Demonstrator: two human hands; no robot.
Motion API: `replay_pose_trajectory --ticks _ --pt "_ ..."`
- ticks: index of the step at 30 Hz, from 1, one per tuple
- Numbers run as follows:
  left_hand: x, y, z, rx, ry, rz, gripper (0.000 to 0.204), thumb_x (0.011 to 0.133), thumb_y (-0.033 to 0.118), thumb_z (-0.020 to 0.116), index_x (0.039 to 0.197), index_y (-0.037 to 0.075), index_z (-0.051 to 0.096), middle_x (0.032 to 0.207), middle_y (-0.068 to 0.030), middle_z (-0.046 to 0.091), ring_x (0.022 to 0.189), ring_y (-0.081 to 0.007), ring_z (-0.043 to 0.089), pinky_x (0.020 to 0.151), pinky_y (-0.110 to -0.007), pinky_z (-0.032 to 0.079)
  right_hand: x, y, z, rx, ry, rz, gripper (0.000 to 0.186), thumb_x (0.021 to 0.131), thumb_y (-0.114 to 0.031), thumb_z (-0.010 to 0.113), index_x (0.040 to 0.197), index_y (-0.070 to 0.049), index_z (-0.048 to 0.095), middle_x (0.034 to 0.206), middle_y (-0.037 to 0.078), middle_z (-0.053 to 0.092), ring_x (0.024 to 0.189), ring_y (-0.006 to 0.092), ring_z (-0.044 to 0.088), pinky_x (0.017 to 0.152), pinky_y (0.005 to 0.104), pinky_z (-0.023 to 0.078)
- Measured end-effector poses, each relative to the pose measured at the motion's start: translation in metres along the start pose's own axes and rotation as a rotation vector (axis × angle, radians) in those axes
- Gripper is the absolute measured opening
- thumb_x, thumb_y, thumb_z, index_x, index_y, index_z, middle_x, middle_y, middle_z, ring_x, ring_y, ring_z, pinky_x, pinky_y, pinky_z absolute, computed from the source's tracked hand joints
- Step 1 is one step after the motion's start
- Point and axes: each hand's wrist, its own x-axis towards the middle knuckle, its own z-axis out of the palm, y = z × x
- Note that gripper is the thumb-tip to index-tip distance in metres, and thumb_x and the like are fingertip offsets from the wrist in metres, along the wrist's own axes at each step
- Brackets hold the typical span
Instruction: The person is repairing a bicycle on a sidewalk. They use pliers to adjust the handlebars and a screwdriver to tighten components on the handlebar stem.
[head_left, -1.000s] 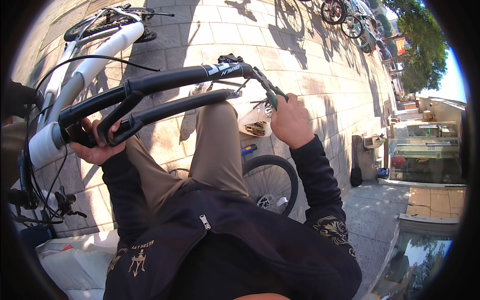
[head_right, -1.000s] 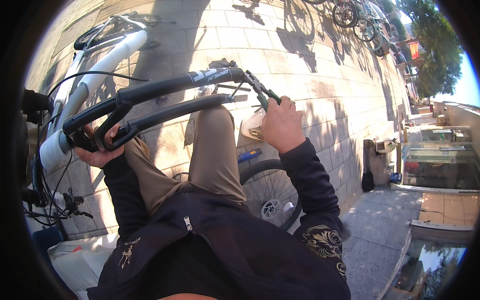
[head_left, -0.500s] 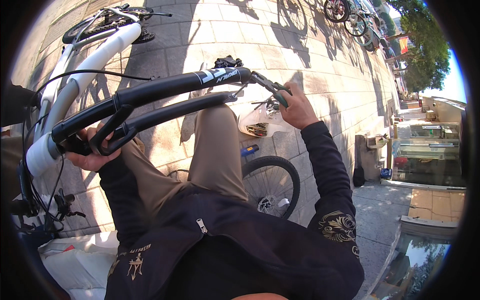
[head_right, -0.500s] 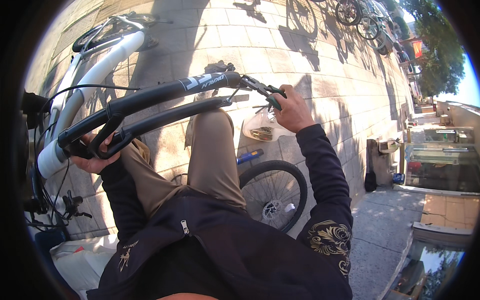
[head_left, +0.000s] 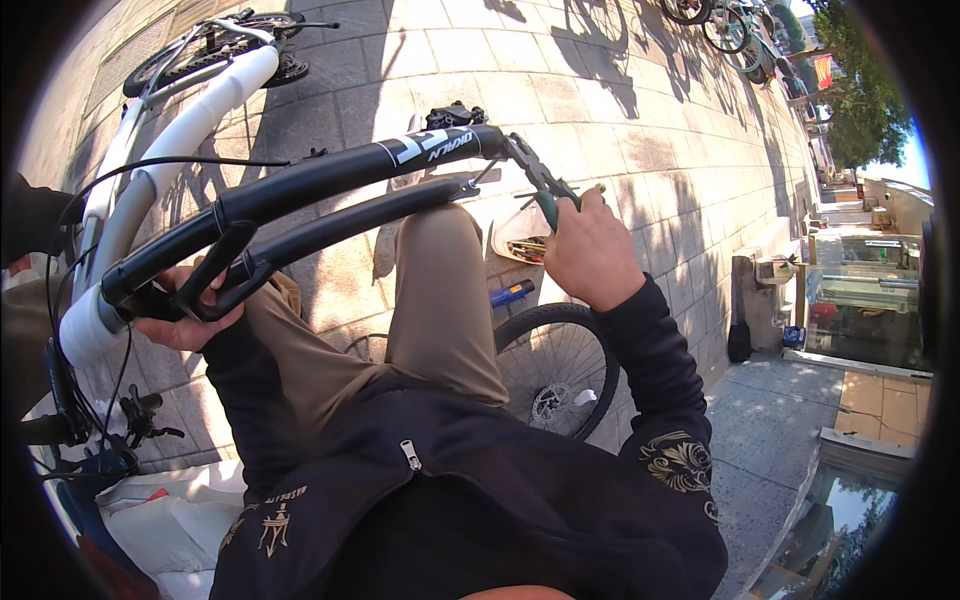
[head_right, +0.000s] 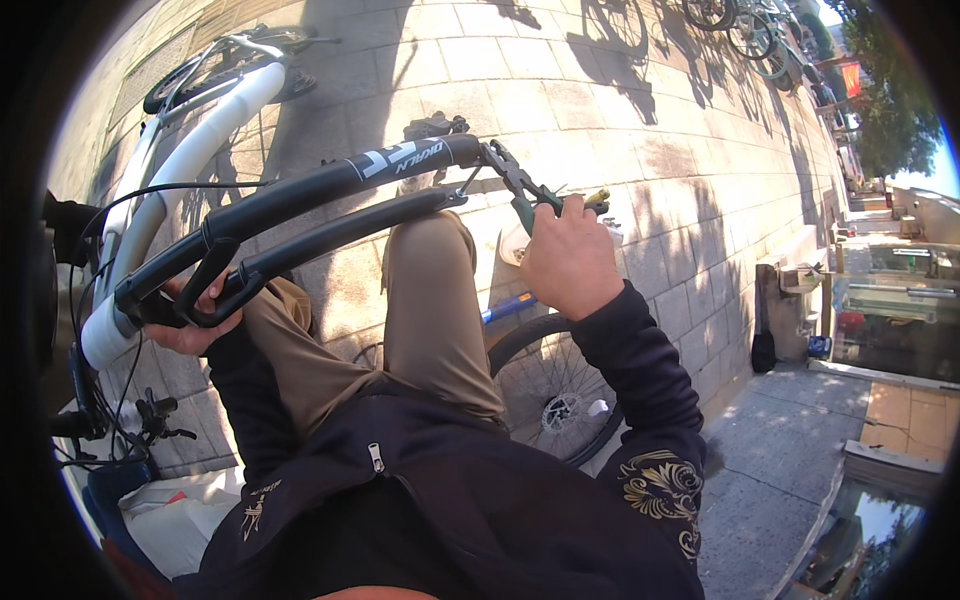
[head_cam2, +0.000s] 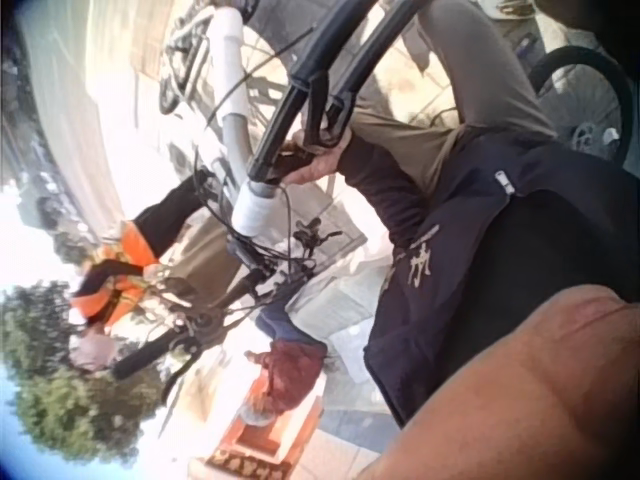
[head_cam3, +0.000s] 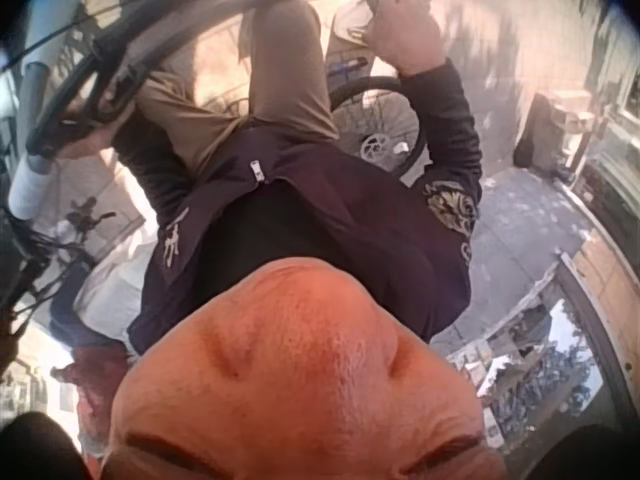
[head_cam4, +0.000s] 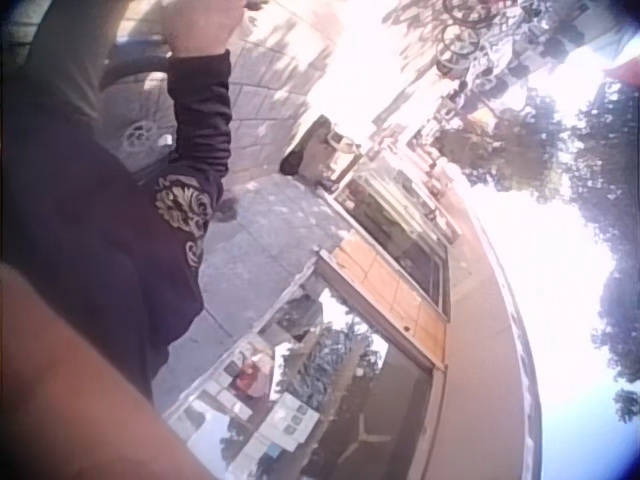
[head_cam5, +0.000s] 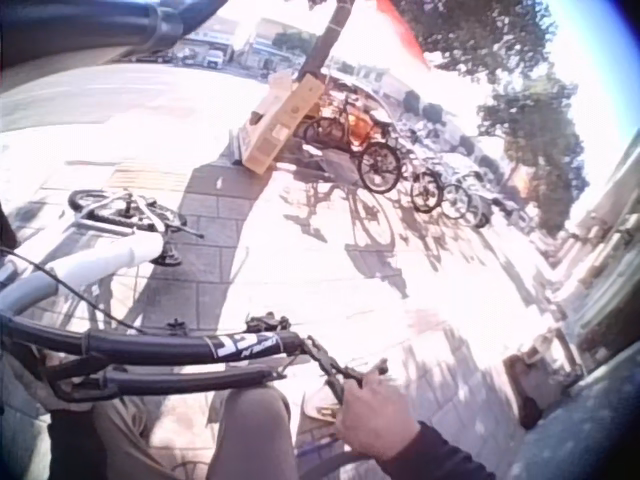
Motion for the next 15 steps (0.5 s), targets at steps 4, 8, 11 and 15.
replay_pose_trajectory --ticks 4,8,11,15 --pt "-0.004 0.001 -0.012 -0.04 -0.044 -0.025 0.088 0.095 0.072 0.071 0.166 0.026 0.047 0.103 -0.0034 0.059 0.117 -0.0263 0.046 0.103 -0.053 0.047 0.016 0.026 0.009 0.049 0.076 -0.094 0.025 0.089 -0.008 0.066 0.112 -0.002 0.071 0.114 0.026 0.063 0.103 0.0436 0.067 0.092 0.0507 0.057" --pt "0.004 0.022 -0.006 -0.067 -0.041 -0.217 0.085 0.094 0.069 0.074 0.165 0.033 0.047 0.101 -0.0032 0.057 0.12 -0.0274 0.045 0.112 -0.053 0.047 0.074 0.099 0.042 0.116 0.276 -0.415 0.033 0.088 -0.002 0.071 0.12 -0.007 0.074 0.127 0.015 0.064 0.11 0.0385 0.065 0.098 0.0475 0.054" --pt "0.004 0.006 -0.003 -0.121 -0.053 -0.126 0.084 0.094 0.066 0.077 0.165 0.034 0.046 0.104 -0.0045 0.056 0.121 -0.0277 0.045 0.116 -0.055 0.045 0.106 0.106 0.045 0.134 0.307 -0.47 0.036 0.089 0.001 0.072 0.124 -0.006 0.073 0.138 0.012 0.062 0.118 0.0401 0.063 0.105 0.0476 0.053" --pt "0.005 0.014 -0.004 -0.139 -0.062 -0.182 0.083 0.094 0.062 0.079 0.165 0.036 0.046 0.118 -0.0056 0.062 0.128 -0.0271 0.045 0.121 -0.057 0.041 0.074 0.093 0.034 0.178 0.179 -0.385 0.032 0.089 0.001 0.07 0.12 -0.001 0.071 0.135 0.02 0.062 0.12 0.0446 0.063 0.102 0.0495 0.054"
